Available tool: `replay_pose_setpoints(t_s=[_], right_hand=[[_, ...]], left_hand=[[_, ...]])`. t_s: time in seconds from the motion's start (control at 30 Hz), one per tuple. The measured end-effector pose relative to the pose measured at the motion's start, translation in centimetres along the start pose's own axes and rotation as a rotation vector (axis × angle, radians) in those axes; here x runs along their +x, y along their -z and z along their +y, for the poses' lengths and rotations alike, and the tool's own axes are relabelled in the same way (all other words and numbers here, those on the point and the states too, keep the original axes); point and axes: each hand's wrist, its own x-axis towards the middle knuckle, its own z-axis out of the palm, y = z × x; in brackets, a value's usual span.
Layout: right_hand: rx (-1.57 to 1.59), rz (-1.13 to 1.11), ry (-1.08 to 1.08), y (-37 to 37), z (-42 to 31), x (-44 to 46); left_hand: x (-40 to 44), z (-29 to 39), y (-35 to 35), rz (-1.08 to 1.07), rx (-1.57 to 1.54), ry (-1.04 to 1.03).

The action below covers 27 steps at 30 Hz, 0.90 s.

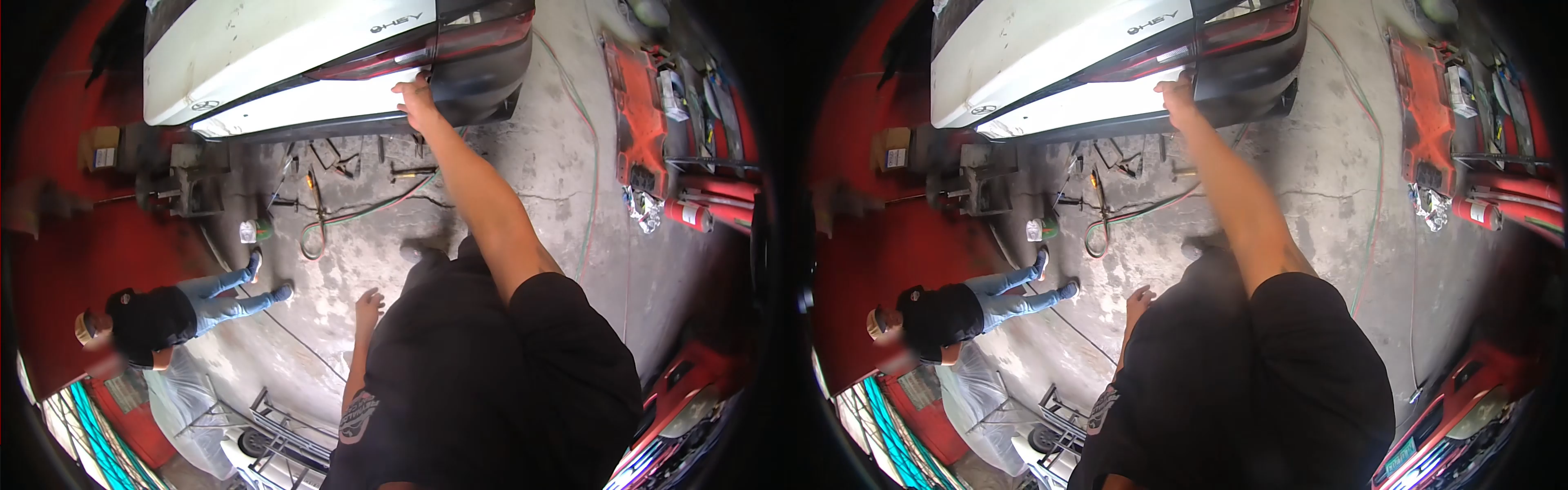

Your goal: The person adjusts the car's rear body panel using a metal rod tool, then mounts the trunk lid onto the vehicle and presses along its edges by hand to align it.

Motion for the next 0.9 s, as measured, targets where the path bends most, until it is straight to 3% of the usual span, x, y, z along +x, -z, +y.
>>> replay_pose_setpoints(t_s=[0.03,0.07,0.13,0.17,0.23,0.3,0.37,0.4,0.47,0.5,0.57,0.63,0.7,0.87,0.9], right_hand=[[-0.039,-0.025,-0.006,1.0,-0.3,-0.4],[-0.244,-0.045,0.153,2.8,0.9,0.1],[-0.343,-0.203,-0.056,6.7,3.0,-0.2],[-0.533,-0.187,0.022,8.7,4.9,-1.1],[-1.211,-0.265,0.333,14.4,10.3,-3.4],[-1.683,-0.564,0.114,20.6,14.5,-7.4],[-1.667,-0.635,0.028,28.6,20.7,-12.7],[-1.694,-0.742,-0.175,32.3,23.0,-15.0],[-1.641,-0.807,-0.358,38.2,22.0,-21.4],[-1.708,-0.802,-0.522,41.0,23.5,-22.6],[-1.732,-0.577,-0.542,45.7,23.1,-25.2],[-1.701,-0.443,-0.546,46.9,22.2,-25.4],[-1.696,-0.358,-0.458,46.3,20.0,-24.8],[-1.523,-0.255,-0.004,36.2,14.8,-20.7],[-1.504,-0.268,0.006,35.6,16.2,-18.8]], left_hand=[[-0.1,-1.6,-0.2,-0.004,0.062,-0.009],[-0.1,-3.4,-0.3,-0.006,0.123,-0.019],[0.2,-6.7,-0.7,-0.031,0.25,-0.057],[0.5,-8.3,-0.9,-0.06,0.3,-0.085],[0.7,-10.9,-1.4,-0.11,0.361,-0.121],[0.8,-11.9,-2.0,-0.141,0.372,-0.137],[1.0,-11.3,-2.6,-0.15,0.347,-0.119],[1.1,-10.7,-2.7,-0.15,0.322,-0.098],[1.6,-8.7,-2.8,-0.149,0.26,-0.046],[2.0,-7.4,-2.9,-0.153,0.228,-0.024],[2.9,-5.6,-3.1,-0.148,0.257,-0.148],[3.7,-5.1,-3.2,-0.128,0.405,-0.502],[4.5,-1.7,-4.3,-0.165,0.164,-0.152],[6.9,0.9,-6.4,-0.242,0.234,-0.258],[6.7,1.4,-6.8,-0.259,0.252,-0.265]])
